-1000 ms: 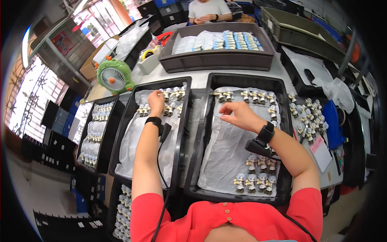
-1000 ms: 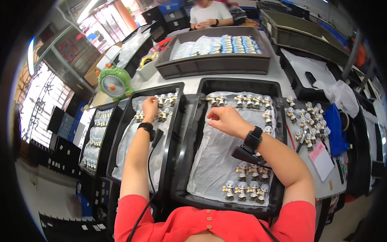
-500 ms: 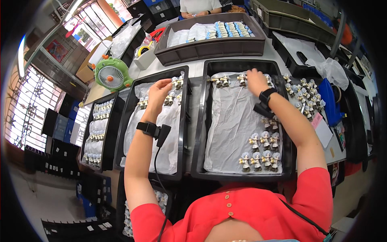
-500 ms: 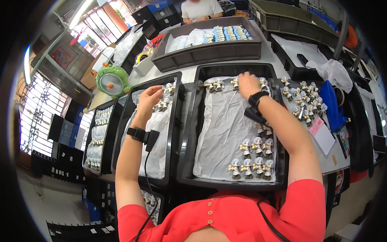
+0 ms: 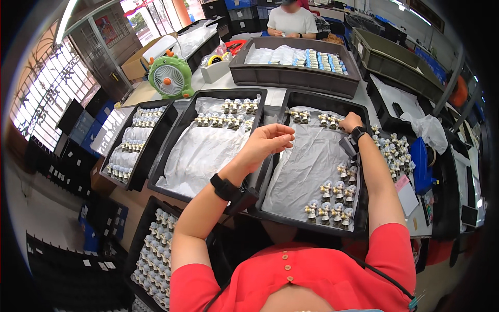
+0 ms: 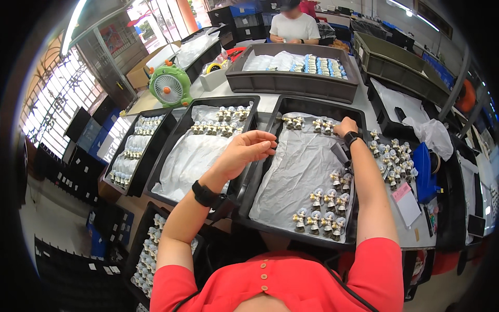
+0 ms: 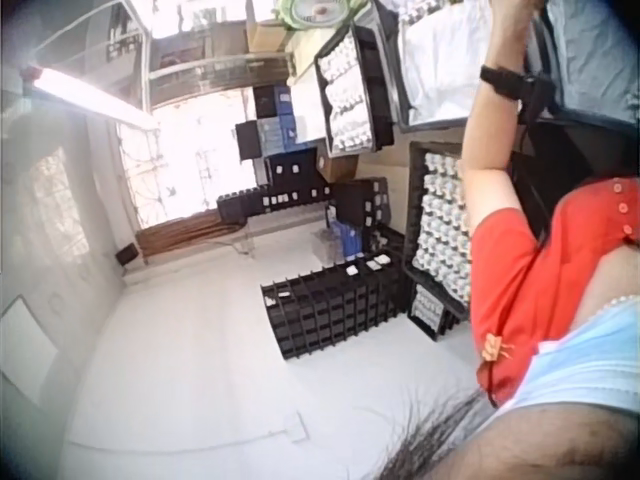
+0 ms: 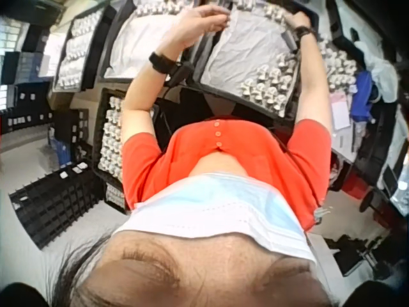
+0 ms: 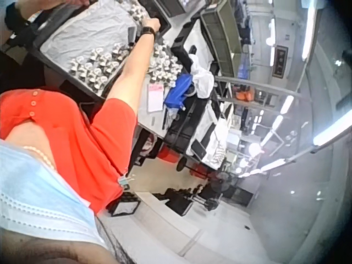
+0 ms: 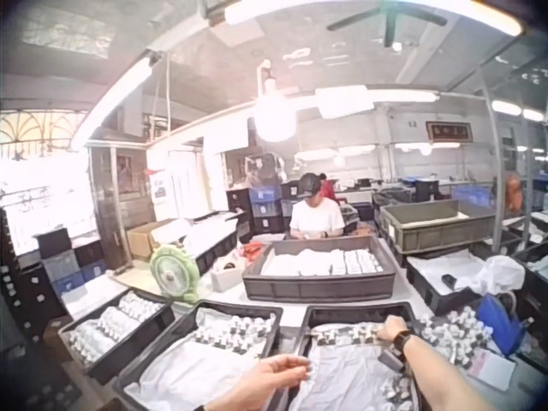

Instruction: The person assembles small cylindrical components by applying a substance with a red brush and inserting a small metal piece with tweezers. They handle the components one at a time, placing finished units into a tray.

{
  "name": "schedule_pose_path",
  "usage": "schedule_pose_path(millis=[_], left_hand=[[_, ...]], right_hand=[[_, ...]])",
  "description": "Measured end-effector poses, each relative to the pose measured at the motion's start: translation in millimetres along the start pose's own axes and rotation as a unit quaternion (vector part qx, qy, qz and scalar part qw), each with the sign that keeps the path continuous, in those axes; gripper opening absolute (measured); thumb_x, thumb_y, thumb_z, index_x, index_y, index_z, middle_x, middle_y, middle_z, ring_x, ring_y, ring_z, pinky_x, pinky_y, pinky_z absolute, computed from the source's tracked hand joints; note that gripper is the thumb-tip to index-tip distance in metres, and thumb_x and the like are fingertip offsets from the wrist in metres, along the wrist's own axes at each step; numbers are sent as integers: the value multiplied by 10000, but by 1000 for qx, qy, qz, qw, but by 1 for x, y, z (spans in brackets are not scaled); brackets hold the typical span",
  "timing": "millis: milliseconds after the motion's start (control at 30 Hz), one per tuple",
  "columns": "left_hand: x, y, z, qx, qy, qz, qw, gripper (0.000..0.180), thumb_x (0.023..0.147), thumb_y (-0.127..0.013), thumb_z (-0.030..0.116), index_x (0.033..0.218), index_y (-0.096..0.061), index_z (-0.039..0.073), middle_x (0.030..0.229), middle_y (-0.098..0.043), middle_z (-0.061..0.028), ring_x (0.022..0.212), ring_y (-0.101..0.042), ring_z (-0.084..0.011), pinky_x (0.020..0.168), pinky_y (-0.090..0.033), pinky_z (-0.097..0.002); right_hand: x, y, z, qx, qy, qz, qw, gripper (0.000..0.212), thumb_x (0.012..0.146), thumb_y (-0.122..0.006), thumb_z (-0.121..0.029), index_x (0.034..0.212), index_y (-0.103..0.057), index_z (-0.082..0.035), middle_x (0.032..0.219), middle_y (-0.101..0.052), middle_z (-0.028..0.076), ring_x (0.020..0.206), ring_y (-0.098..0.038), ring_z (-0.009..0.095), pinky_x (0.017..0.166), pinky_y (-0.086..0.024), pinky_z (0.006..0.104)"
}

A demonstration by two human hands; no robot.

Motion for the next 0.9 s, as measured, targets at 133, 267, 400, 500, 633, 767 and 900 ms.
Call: schedule_pose_path(millis=[133, 267, 400, 500, 633, 767, 900], left_hand=[[11, 1, -21, -28, 15, 9, 999, 290, 849, -601, 179, 1112, -550, 68, 1014, -599, -53, 910, -583, -121, 785, -448, -240], [19, 2, -26, -32, -21, 52, 998, 434, 842, -606, 165, 1237, -449, 75, 1143, -532, -72, 961, -564, -133, 777, -438, -235], [18, 10, -17, -37, -114, 104, 987, 582, 837, -602, 135, 1344, -321, 82, 1248, -450, -96, 1048, -526, -154, 815, -432, -252], [13, 11, -5, -53, -179, 118, 975, 569, 835, -595, 90, 1338, -330, 57, 1237, -458, -97, 1047, -529, -157, 845, -437, -265], [8, 14, 1, -17, -197, 130, 972, 513, 835, -591, 55, 1301, -379, 26, 1139, -521, -90, 995, -551, -147, 822, -455, -256], [9, 14, -4, 23, -189, 137, 972, 527, 823, -611, 58, 1297, -384, 30, 1076, -552, -87, 978, -554, -139, 807, -465, -258], [7, 12, -5, 74, -180, 138, 971, 557, 814, -620, 52, 1311, -366, 43, 1066, -552, -89, 959, -551, -130, 798, -469, -249]], right_hand=[[-12, 13, -17, 389, -64, -187, 900, 73, 741, -606, -47, 716, -541, -23, 621, -545, 58, 555, -582, 149, 444, -466, 245], [-59, 35, -72, 541, 39, -290, 789, 209, 786, -632, -100, 947, -516, -37, 859, -587, 71, 755, -608, 165, 664, -492, 263], [-122, 44, -138, 585, 158, -341, 719, 273, 840, -587, -104, 1077, -455, -73, 971, -571, 61, 871, -597, 159, 745, -467, 248], [-149, 51, -166, 558, 267, -290, 730, 360, 843, -588, -80, 1164, -425, -64, 941, -544, 43, 858, -573, 107, 740, -459, 213], [-166, 42, -179, 582, 309, -299, 690, 450, 842, -581, -50, 1246, -385, -76, 968, -502, 30, 887, -542, 78, 755, -444, 203], [-168, 35, -175, 598, 291, -299, 685, 454, 850, -574, -52, 1260, -381, -88, 966, -489, 17, 896, -538, 78, 760, -438, 203], [-170, 33, -173, 593, 280, -318, 685, 464, 844, -584, -49, 1260, -380, -84, 963, -491, 17, 896, -544, 79, 756, -448, 204]])
Point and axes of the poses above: each hand's wrist, its own x-axis towards the middle knuckle, its own y-axis out of the back of the hand, z = x × y, the point moved 5 cm from there along x, towards the middle knuckle
